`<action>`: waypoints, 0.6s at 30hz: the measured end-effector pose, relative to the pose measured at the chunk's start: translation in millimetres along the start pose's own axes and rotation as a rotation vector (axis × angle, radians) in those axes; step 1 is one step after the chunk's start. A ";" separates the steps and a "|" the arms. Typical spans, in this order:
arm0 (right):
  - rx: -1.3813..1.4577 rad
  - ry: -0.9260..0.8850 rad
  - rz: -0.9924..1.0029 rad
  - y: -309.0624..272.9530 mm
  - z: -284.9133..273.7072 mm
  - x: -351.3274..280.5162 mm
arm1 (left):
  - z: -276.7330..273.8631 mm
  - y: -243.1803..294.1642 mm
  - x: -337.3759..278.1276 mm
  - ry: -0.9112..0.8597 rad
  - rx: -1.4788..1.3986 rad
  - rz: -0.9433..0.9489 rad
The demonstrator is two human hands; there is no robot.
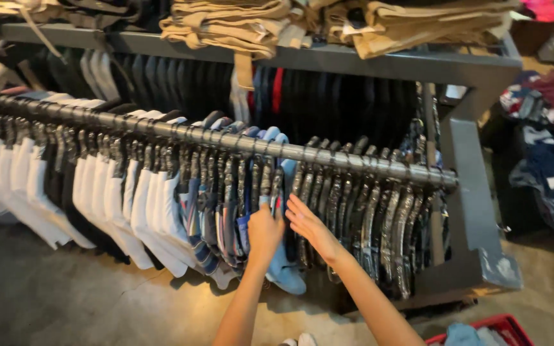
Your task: Hanging shirts and garments onto hangers and organizing them on a display rack in a retail environment.
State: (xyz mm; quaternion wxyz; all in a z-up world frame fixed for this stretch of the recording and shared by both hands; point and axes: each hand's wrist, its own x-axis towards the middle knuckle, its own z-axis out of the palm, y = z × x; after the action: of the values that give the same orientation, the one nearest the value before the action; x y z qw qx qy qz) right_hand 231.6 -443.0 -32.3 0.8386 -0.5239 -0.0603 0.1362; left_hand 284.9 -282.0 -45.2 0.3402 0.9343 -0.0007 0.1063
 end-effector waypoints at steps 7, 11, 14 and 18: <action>-0.205 -0.035 0.001 -67.5 10.0 -103.5 | -41.3 52.7 -35.0 0.068 0.141 0.067; -0.215 -0.009 0.075 -44.8 -9.5 -157.1 | -12.0 56.2 -62.6 0.095 0.012 0.322; -0.210 -0.013 0.153 86.4 -129.6 -148.0 | 1.4 59.9 -56.7 0.073 -0.089 0.367; -0.197 0.100 0.013 219.2 -223.8 -237.0 | 37.4 48.7 -45.1 0.139 -0.103 0.405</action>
State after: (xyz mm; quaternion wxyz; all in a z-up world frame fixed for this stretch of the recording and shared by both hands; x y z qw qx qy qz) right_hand 23.6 -614.4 -318.0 0.7842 -0.6102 -0.0280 0.1089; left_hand 244.6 -346.5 -51.1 0.3586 0.8868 -0.1705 0.2363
